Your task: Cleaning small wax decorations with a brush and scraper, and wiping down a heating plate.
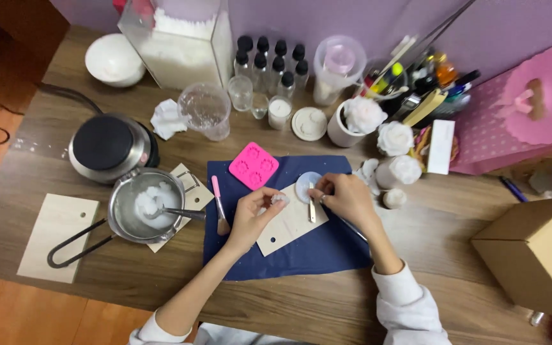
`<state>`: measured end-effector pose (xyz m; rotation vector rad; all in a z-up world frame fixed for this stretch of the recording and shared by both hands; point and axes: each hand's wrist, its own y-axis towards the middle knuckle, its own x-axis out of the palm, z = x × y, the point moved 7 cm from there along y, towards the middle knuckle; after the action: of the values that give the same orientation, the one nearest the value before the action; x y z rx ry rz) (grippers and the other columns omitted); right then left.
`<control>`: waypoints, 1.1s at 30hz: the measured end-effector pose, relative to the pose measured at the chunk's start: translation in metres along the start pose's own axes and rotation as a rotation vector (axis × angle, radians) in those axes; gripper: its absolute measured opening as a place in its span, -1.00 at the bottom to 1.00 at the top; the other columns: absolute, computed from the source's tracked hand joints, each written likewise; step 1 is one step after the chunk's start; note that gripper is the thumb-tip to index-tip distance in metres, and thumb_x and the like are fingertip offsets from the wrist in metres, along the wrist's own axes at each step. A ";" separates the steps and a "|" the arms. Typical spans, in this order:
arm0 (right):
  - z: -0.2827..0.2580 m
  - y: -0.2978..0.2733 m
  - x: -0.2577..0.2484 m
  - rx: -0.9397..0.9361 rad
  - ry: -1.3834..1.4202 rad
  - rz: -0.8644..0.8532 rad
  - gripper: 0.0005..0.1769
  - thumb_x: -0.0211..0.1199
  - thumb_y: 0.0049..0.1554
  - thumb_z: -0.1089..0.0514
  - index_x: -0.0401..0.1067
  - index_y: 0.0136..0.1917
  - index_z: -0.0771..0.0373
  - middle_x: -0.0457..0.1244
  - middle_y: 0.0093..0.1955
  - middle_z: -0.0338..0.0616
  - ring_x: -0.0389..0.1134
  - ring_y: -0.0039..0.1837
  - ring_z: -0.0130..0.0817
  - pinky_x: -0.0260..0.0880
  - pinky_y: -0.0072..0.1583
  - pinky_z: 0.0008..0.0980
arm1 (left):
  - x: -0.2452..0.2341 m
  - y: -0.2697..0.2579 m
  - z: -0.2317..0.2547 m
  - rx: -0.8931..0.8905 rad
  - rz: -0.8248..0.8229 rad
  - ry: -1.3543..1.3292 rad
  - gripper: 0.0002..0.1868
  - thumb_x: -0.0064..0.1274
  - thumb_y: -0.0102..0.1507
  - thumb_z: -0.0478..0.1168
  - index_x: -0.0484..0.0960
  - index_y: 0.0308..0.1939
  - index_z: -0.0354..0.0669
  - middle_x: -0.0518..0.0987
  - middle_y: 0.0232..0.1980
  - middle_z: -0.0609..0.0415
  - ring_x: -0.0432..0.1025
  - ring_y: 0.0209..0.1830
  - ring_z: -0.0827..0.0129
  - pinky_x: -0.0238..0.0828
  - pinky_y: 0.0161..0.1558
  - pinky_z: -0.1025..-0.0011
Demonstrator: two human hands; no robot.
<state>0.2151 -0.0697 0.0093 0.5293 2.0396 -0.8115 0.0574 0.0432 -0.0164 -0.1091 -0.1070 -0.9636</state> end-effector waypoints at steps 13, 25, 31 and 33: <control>0.005 0.003 0.005 -0.063 0.055 0.077 -0.72 0.30 -0.10 -0.17 0.49 -0.27 0.03 0.38 -0.33 -0.33 0.41 -0.10 -0.14 0.38 -0.02 -0.20 | -0.004 0.012 -0.030 0.011 0.034 -0.037 -0.77 0.14 0.15 -0.28 0.59 -0.16 -0.35 0.56 -0.35 -0.03 0.48 -0.34 0.39 0.42 -0.22 0.49; 0.012 0.009 0.010 -0.056 0.149 0.042 -0.81 0.34 -0.13 -0.11 0.50 -0.29 -0.04 0.36 -0.34 -0.36 0.41 -0.09 -0.20 0.37 -0.01 -0.26 | -0.014 0.024 -0.038 0.086 0.054 -0.011 -0.75 0.13 0.15 -0.28 0.58 -0.14 -0.35 0.52 -0.42 0.01 0.50 -0.40 0.41 0.43 -0.40 0.59; 0.011 0.005 0.006 -0.044 0.168 0.049 -0.84 0.35 -0.12 -0.06 0.52 -0.28 0.00 0.35 -0.35 -0.33 0.40 -0.09 -0.20 0.35 0.00 -0.28 | -0.011 0.017 -0.017 0.102 0.053 0.014 -0.77 0.13 0.15 -0.29 0.60 -0.14 -0.31 0.54 -0.38 0.03 0.49 -0.39 0.46 0.41 -0.30 0.58; 0.011 0.004 0.007 -0.048 0.170 0.040 -0.84 0.35 -0.12 -0.06 0.53 -0.28 -0.01 0.36 -0.35 -0.33 0.40 -0.10 -0.20 0.35 0.00 -0.29 | -0.009 0.015 -0.014 0.108 0.042 0.046 -0.77 0.13 0.15 -0.29 0.61 -0.14 -0.30 0.54 -0.38 0.01 0.50 -0.39 0.45 0.42 -0.28 0.55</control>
<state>0.2202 -0.0741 -0.0027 0.6290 2.1905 -0.7125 0.0653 0.0572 -0.0323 0.0100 -0.1141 -0.9164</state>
